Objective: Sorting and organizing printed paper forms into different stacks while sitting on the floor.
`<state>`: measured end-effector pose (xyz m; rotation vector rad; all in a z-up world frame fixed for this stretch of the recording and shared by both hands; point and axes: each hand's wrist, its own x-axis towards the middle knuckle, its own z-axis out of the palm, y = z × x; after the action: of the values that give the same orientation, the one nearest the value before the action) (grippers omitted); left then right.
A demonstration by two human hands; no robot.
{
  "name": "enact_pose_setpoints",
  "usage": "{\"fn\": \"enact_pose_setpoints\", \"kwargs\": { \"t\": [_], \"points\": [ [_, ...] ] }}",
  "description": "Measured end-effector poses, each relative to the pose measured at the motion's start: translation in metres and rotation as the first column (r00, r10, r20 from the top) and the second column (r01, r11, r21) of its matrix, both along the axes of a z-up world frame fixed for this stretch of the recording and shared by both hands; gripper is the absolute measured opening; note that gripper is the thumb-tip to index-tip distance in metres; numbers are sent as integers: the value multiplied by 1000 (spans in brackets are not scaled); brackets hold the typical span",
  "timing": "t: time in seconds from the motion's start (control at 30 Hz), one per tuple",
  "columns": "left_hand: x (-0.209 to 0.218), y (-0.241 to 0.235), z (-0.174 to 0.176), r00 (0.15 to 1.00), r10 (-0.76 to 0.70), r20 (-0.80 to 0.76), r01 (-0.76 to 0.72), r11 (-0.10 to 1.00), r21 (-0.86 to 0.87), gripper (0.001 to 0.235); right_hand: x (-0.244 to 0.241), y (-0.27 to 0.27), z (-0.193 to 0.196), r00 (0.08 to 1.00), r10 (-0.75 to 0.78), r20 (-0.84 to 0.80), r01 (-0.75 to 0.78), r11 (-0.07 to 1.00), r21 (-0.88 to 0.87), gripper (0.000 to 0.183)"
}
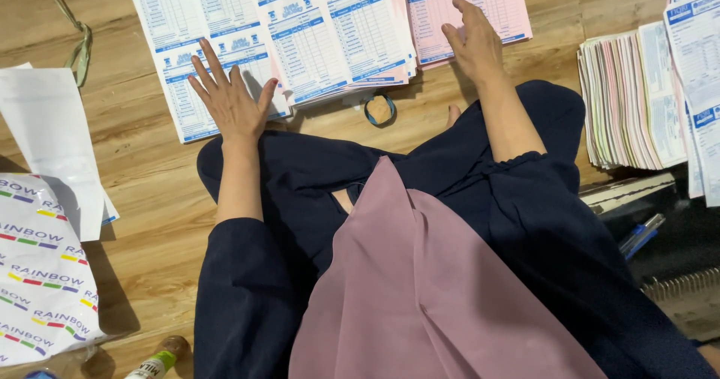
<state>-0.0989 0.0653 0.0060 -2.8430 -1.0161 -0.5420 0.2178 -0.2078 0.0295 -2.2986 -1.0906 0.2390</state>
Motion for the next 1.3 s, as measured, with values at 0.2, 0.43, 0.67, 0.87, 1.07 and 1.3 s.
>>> {"fn": "enact_pose_setpoints", "kwargs": {
  "t": [0.2,0.43,0.67,0.87,1.07,1.3],
  "points": [
    [1,-7,16,967,70,-246,-101,988,-115,85,-1,1,5,996,84,38,-91,968,235,47],
    [4,-12,30,952,83,-295,-139,975,-173,90,-5,-1,7,999,18,38,-24,988,154,63],
    [3,-11,27,955,88,-282,-141,975,-171,90,-14,2,17,973,38,227,-23,997,-67,61],
    [0,-8,17,967,85,-240,-123,981,-149,88,-23,7,25,978,75,193,-49,990,-134,69],
    [13,-7,14,999,-23,-42,18,992,-122,68,-36,20,25,937,265,226,-185,929,-321,75],
    [55,-33,38,947,153,282,168,510,-843,81,-54,27,51,940,340,-31,-335,905,-263,56]
  ]
}}
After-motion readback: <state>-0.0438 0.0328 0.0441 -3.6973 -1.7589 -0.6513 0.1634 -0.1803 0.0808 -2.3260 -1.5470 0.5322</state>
